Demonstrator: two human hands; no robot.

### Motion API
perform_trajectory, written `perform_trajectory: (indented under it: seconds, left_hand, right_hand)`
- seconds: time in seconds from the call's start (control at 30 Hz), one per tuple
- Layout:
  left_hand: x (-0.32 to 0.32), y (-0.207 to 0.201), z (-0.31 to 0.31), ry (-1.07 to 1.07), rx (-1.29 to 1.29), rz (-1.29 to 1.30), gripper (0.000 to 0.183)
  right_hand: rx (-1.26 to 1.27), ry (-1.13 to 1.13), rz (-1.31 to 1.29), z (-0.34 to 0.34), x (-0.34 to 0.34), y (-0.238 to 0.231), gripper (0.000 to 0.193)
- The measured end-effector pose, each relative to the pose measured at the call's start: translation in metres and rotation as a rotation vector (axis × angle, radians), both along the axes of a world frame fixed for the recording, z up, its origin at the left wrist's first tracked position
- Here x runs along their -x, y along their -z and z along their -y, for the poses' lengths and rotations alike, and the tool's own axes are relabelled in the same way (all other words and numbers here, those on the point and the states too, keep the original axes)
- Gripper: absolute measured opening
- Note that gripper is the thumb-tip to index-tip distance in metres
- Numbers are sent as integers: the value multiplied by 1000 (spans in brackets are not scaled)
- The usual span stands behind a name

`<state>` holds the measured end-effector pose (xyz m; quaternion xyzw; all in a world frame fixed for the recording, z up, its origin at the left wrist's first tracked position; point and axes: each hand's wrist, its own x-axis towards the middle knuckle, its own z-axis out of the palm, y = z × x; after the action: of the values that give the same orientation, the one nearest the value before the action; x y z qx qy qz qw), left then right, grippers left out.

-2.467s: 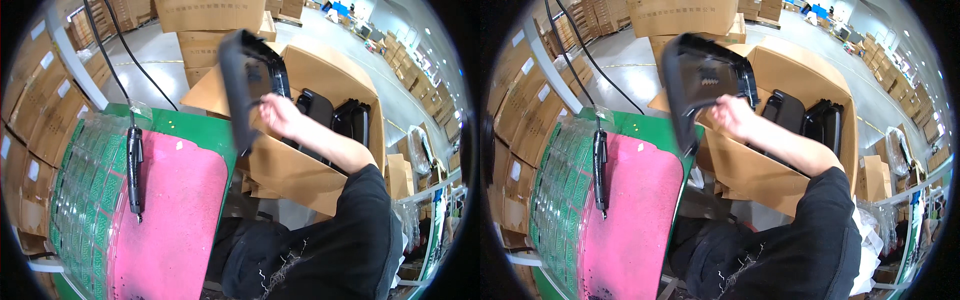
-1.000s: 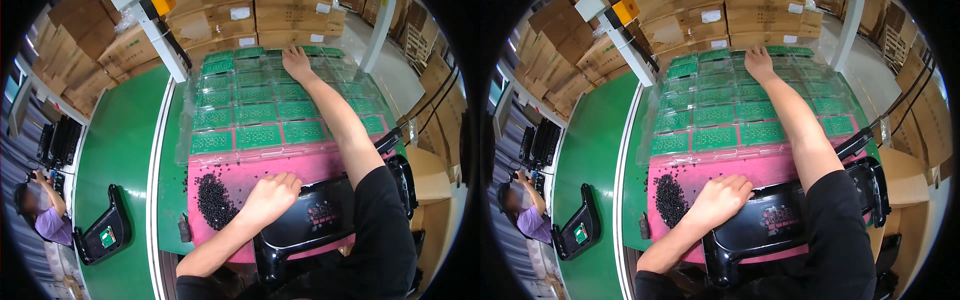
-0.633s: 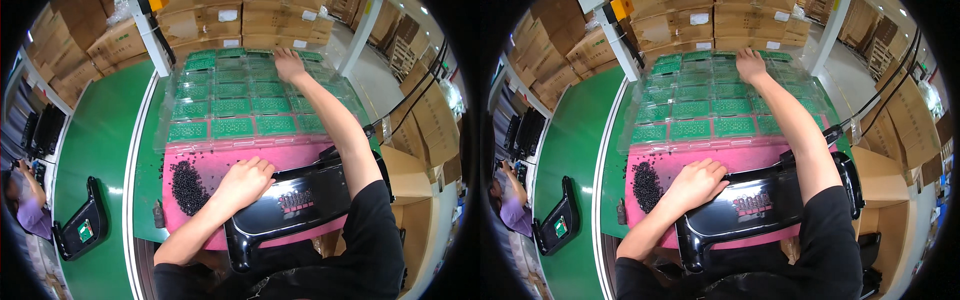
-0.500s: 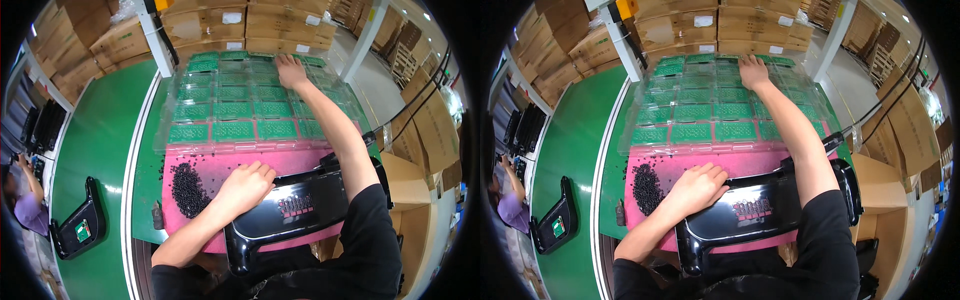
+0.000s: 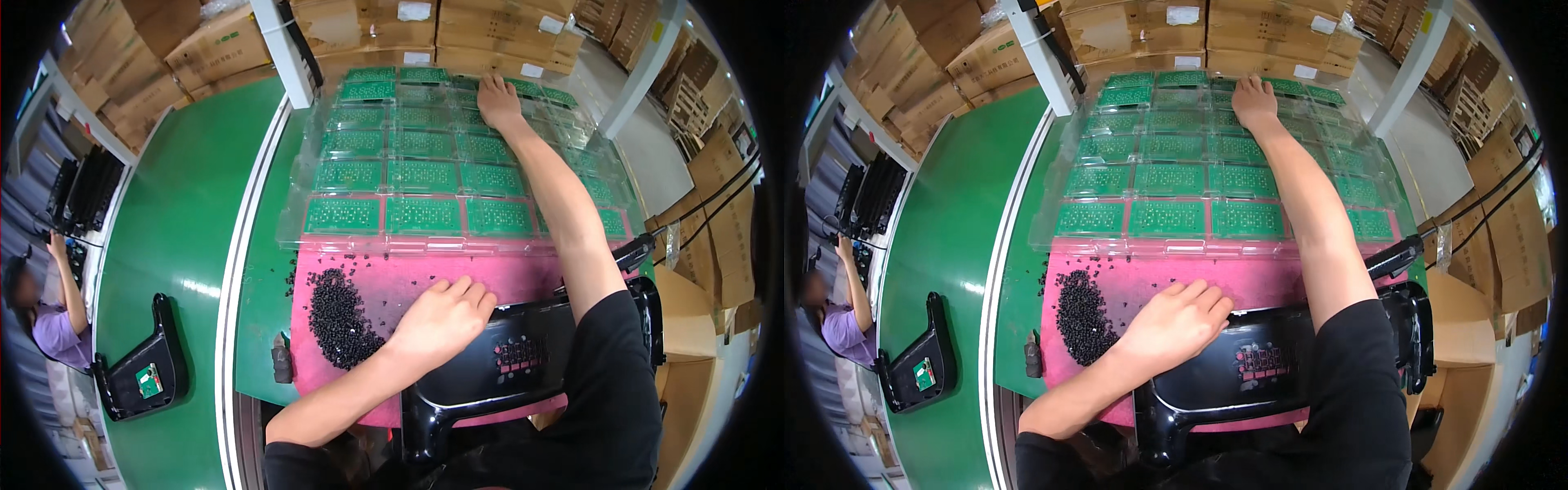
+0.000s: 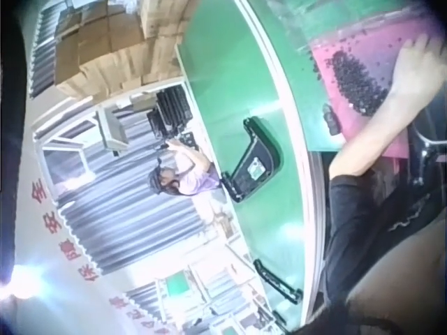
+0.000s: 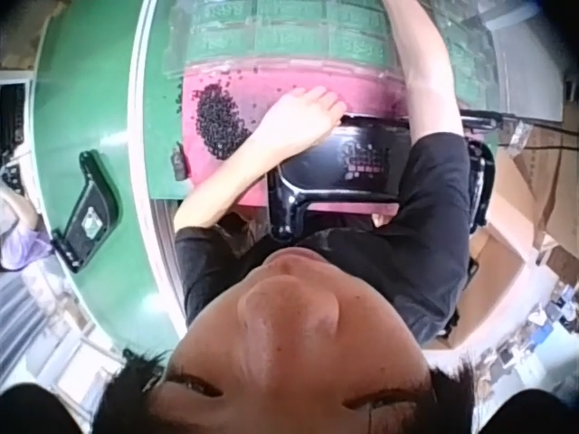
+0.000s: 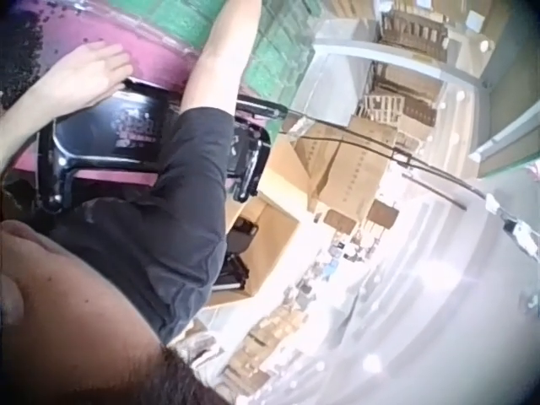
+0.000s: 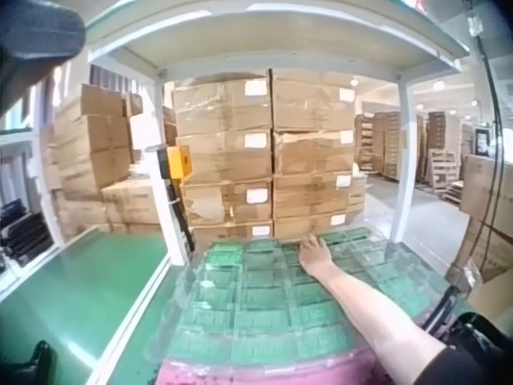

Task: Assemble a circuit board into a plastic electronic housing using an electric screwdriver.

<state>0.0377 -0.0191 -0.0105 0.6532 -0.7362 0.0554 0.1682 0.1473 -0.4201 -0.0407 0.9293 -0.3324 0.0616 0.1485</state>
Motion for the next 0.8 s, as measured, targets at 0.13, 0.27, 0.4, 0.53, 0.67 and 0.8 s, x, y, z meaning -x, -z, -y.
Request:
perform_trajectory:
  seconds: [0.13, 0.27, 0.4, 0.53, 0.67, 0.8]
  left_hand:
    - [-4, 3, 0, 12, 59, -10, 17]
    - [0, -7, -5, -3, -51, -133, 35]
    - [1, -14, -4, -61, 166, -379, 77]
    - [-10, -14, -7, -269, 607, -682, 99]
    - [12, -20, -18, 76, 327, -1285, 86]
    - [36, -37, -31, 274, -54, -1667, 47]
  right_hand:
    - [304, -102, 173, -13, 17, 0, 44]
    - [575, -350, 311, -53, 49, -27, 51]
    - [390, -616, 458, -124, 122, -71, 61]
    - [-297, -987, 601, -202, 218, -96, 70]
    - [-958, -1067, 463, -259, 304, -105, 68]
    - [-922, -944, 379, -277, 346, -108, 76]
